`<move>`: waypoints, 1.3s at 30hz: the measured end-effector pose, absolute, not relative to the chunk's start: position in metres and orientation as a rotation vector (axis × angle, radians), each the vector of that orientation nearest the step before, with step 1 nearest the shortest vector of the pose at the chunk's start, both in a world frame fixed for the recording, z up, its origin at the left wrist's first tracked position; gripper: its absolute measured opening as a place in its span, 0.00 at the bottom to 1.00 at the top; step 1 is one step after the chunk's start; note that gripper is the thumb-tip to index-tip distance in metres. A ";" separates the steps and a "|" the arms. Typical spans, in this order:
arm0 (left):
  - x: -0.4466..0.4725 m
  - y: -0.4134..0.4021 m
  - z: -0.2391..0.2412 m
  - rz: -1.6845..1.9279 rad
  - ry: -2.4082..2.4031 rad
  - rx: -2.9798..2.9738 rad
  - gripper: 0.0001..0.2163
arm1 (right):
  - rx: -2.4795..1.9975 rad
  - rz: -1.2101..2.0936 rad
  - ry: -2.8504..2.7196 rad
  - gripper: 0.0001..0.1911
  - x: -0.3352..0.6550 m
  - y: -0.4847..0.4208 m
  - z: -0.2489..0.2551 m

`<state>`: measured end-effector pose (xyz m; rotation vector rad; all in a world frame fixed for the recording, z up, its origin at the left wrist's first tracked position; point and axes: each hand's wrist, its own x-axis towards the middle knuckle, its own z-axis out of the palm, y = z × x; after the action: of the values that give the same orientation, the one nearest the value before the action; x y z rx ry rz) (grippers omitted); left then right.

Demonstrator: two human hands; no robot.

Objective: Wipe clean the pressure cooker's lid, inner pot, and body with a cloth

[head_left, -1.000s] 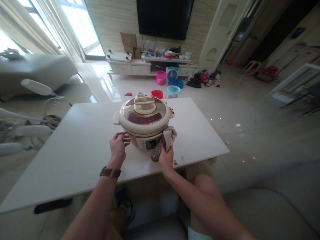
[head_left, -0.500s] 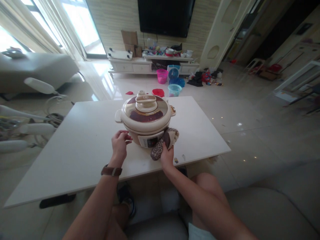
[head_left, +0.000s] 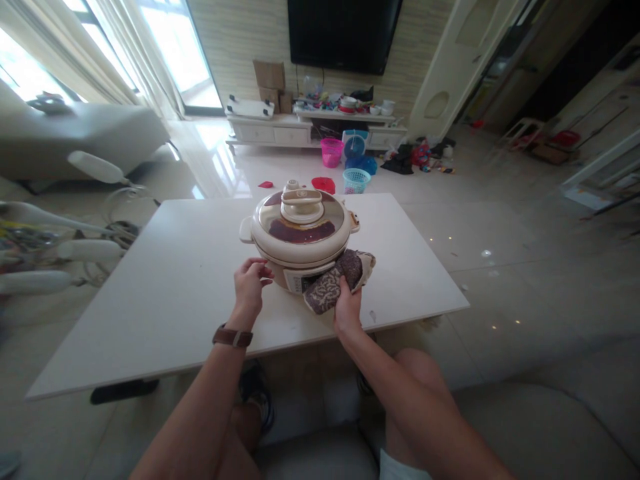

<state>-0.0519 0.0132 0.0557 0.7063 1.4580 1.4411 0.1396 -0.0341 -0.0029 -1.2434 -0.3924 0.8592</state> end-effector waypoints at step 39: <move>-0.006 -0.021 0.027 1.118 1.551 1.221 0.08 | -1.386 0.771 -0.510 0.16 0.266 0.130 0.056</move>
<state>-0.0058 -0.0210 0.0273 1.2206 1.5514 1.1181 0.2656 0.1301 0.0564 -1.3863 -0.5103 0.7715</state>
